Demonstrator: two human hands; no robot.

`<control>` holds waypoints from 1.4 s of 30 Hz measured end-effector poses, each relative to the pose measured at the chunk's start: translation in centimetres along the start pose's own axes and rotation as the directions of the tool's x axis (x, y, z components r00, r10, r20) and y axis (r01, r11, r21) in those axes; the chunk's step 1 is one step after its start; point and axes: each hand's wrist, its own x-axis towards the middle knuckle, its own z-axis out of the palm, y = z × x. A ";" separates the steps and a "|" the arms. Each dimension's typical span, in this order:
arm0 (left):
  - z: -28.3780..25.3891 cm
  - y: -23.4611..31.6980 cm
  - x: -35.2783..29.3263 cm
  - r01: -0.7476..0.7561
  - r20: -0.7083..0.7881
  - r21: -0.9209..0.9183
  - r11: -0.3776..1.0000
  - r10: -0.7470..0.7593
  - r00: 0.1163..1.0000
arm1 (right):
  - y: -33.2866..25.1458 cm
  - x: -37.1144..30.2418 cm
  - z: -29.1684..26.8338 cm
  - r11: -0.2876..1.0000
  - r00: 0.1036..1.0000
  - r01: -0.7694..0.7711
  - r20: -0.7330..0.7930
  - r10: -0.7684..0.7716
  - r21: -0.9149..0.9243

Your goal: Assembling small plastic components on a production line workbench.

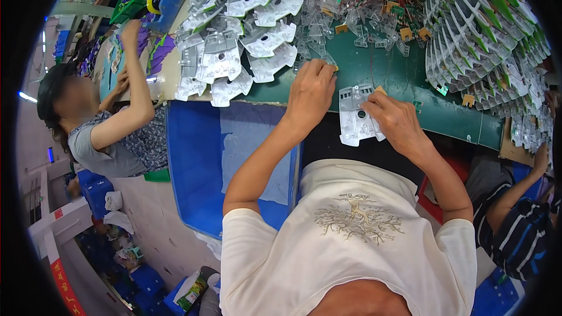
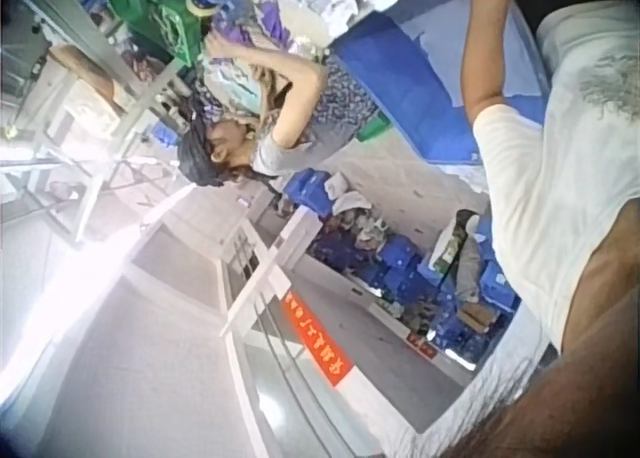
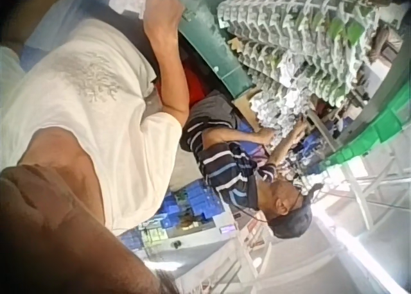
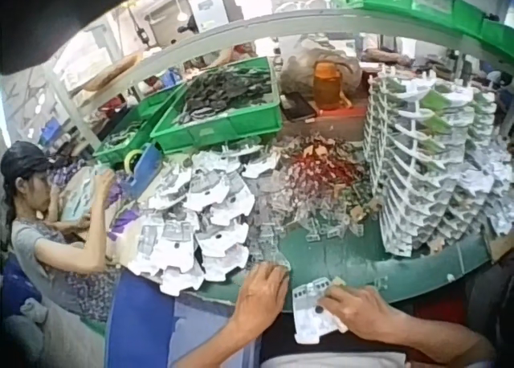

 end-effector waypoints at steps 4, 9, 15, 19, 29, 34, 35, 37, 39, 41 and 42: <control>-0.5 0.3 -0.5 0.009 0.011 -0.105 0.994 -0.008 1.000 | 0.3 -0.2 0.1 1.000 1.000 -0.001 -0.016 0.001 0.004; -1.1 2.1 -2.9 -0.009 0.071 -0.375 0.927 0.039 0.997 | 0.5 0.1 0.2 0.998 0.998 0.058 -0.036 -0.058 -0.021; -0.2 2.7 -2.8 -0.259 0.091 -0.163 0.952 0.276 0.957 | 1.3 -0.1 1.0 0.995 0.989 0.097 -0.115 -0.093 0.034; 0.0 3.0 -2.9 -0.273 0.165 -0.088 0.958 0.284 0.944 | 1.4 -0.4 1.3 0.997 0.995 0.035 -0.100 -0.028 0.071; 2.2 2.8 -3.9 -0.145 -0.089 -0.303 0.942 0.124 0.988 | 0.6 -0.9 -0.8 0.971 0.978 -0.175 -0.081 0.190 0.165; 2.5 2.7 -3.9 -0.082 -0.094 -0.418 0.905 0.047 0.994 | -0.2 -1.7 -0.7 0.965 0.971 -0.162 -0.143 0.193 0.205; 2.4 2.6 -3.6 -0.085 -0.077 -0.435 0.896 0.057 0.995 | 0.0 -1.8 -0.5 0.962 0.970 -0.181 -0.124 0.209 0.206; 2.4 2.6 -3.2 -0.087 -0.050 -0.442 0.893 0.073 0.996 | 0.2 -1.9 -0.4 0.958 0.969 -0.198 -0.106 0.223 0.208; 2.3 2.4 -3.0 -0.089 -0.019 -0.449 0.889 0.090 0.996 | 0.2 -2.2 -0.4 0.978 0.982 -0.177 -0.041 0.182 0.107; 2.1 2.3 -2.7 -0.078 0.063 -0.475 0.877 0.122 0.990 | 0.3 -2.3 -0.5 0.981 0.985 -0.165 -0.040 0.169 0.102; 2.1 2.2 -2.5 -0.078 0.064 -0.477 0.876 0.123 0.990 | 0.3 -2.3 -0.6 0.984 0.987 -0.153 -0.038 0.157 0.095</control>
